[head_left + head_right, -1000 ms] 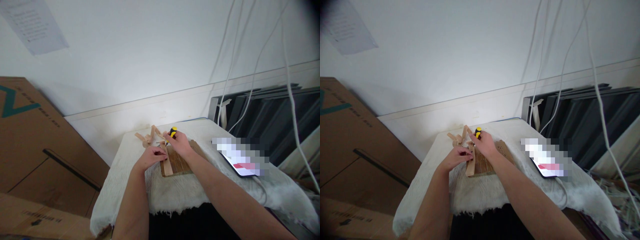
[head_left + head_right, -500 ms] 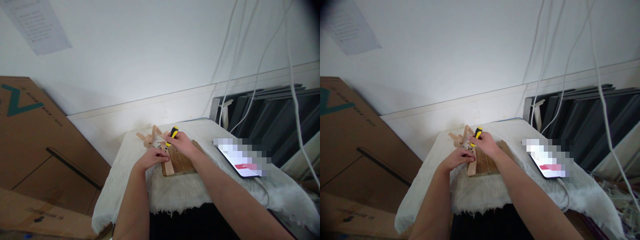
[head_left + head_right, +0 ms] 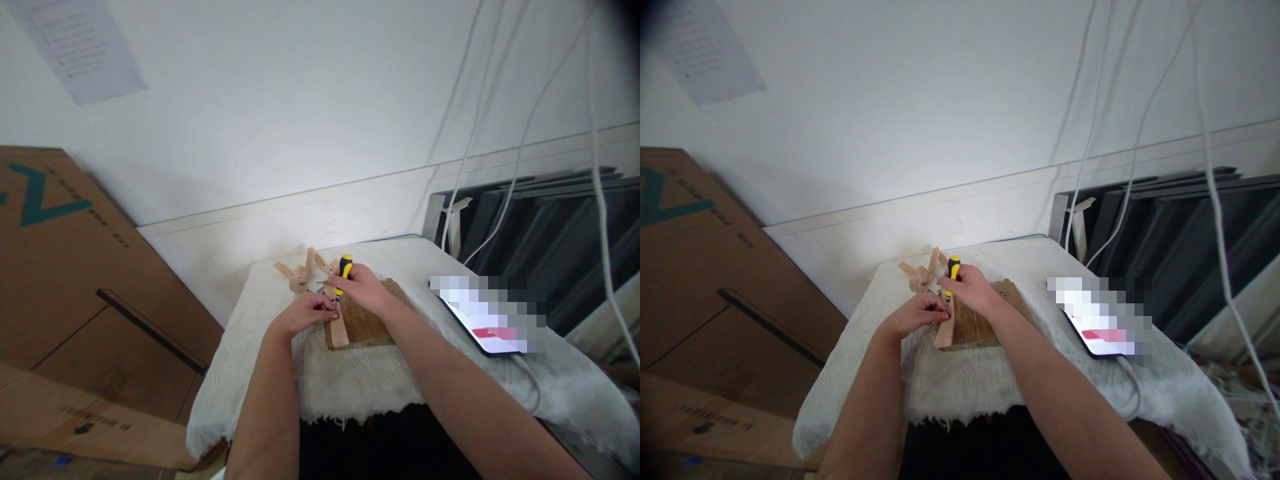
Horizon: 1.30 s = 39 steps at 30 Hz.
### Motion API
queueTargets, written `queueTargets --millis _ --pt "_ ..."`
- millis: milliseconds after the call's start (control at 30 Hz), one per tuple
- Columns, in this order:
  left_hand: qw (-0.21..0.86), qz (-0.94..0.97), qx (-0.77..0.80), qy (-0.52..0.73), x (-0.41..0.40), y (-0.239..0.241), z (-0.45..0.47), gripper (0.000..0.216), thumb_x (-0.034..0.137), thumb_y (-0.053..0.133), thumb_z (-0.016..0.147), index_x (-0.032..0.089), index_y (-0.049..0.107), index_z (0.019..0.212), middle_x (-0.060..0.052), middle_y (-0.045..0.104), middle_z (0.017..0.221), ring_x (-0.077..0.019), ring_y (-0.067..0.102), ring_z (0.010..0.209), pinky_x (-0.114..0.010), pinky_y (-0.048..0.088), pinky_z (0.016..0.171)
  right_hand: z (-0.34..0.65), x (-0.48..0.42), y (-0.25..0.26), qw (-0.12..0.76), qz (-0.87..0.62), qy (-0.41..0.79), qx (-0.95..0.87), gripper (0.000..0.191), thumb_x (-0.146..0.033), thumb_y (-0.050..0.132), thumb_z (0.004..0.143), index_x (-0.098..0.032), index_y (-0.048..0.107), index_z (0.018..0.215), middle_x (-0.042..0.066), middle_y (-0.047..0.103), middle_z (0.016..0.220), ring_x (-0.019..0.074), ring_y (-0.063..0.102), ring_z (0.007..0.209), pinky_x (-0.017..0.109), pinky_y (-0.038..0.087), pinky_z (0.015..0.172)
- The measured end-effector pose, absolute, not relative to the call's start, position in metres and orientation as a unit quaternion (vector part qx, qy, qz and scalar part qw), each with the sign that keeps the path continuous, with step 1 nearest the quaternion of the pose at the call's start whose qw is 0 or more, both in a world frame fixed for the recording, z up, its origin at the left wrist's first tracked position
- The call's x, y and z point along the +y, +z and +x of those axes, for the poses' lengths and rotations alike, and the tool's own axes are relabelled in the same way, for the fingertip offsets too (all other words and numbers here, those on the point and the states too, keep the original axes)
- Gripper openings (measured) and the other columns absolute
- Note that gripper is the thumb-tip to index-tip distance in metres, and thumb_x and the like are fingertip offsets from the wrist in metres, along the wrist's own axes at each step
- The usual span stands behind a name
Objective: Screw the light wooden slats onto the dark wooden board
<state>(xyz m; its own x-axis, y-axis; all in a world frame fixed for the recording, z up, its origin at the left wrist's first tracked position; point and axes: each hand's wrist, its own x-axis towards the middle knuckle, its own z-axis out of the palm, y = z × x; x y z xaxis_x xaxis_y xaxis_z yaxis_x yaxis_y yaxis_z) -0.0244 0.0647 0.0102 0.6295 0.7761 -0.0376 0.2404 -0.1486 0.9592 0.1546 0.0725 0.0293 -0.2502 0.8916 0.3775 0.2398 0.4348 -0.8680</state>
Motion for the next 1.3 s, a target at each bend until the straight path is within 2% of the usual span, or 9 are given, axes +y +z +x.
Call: queueTargets --millis 367,567,700,833,933,1133,1300 --pt "0.529 0.729 0.361 0.240 0.065 0.008 -0.025 0.024 0.034 0.072 0.070 0.012 0.064 0.068 -0.001 0.062 0.069 -0.0091 0.049 0.063 -0.023 0.036 0.062 0.151 0.073 0.027 0.440 -0.365 0.361 -0.737 0.029 -0.044 0.062 0.075 -0.015 0.064 0.078 0.002 0.061 0.072 0.0158 0.055 0.069 0.027 0.040 0.064" --pt "0.526 0.728 0.371 0.237 0.066 0.007 -0.025 0.025 0.035 0.072 0.070 0.012 0.065 0.067 0.000 0.060 0.064 -0.0087 0.047 0.059 -0.023 0.035 0.060 0.149 0.069 0.028 0.433 -0.322 0.349 -0.766 0.027 -0.043 0.050 0.085 -0.019 0.061 0.079 0.002 0.061 0.076 0.0172 0.054 0.076 0.029 0.041 0.071" --pt "0.527 0.725 0.372 0.242 0.067 0.005 -0.026 0.024 0.035 0.073 0.069 0.012 0.068 0.070 -0.002 0.065 0.072 -0.0109 0.052 0.066 -0.024 0.038 0.064 0.147 0.068 0.026 0.427 -0.313 0.361 -0.768 0.028 -0.044 0.046 0.088 -0.020 0.059 0.083 0.002 0.058 0.078 0.0173 0.052 0.078 0.030 0.041 0.072" --pt "0.506 0.737 0.379 0.239 0.068 0.006 -0.025 0.020 0.033 0.072 0.069 0.013 0.070 0.069 -0.002 0.066 0.070 -0.0109 0.052 0.064 -0.024 0.038 0.063 0.147 0.073 0.021 0.442 -0.333 0.340 -0.760 0.023 -0.041 0.056 0.082 -0.020 0.056 0.091 0.001 0.056 0.080 0.0151 0.050 0.073 0.029 0.041 0.068" --pt "0.499 0.743 0.377 0.238 0.067 0.007 -0.025 0.017 0.030 0.071 0.071 0.013 0.070 0.068 -0.001 0.064 0.066 -0.0099 0.051 0.061 -0.024 0.037 0.062 0.148 0.076 0.019 0.466 -0.360 0.318 -0.743 0.027 -0.041 0.065 0.074 -0.019 0.055 0.084 -0.002 0.053 0.072 0.0133 0.047 0.066 0.027 0.038 0.061" --pt "0.500 0.742 0.376 0.239 0.066 0.009 -0.024 0.016 0.028 0.070 0.071 0.013 0.072 0.070 -0.002 0.066 0.070 -0.0108 0.053 0.064 -0.024 0.039 0.065 0.151 0.072 0.027 0.477 -0.338 0.309 -0.750 0.019 -0.037 0.067 0.072 -0.018 0.062 0.075 0.000 0.052 0.075 0.0129 0.047 0.069 0.026 0.037 0.062" --pt "0.487 0.750 0.380 0.237 0.065 0.010 -0.023 0.021 0.033 0.070 0.070 0.012 0.070 0.067 -0.002 0.064 0.066 -0.0105 0.051 0.062 -0.024 0.037 0.062 0.153 0.072 0.029 0.450 -0.321 0.367 -0.748 0.020 -0.037 0.065 0.074 -0.018 0.064 0.080 0.000 0.055 0.073 0.0131 0.047 0.069 0.026 0.038 0.063"
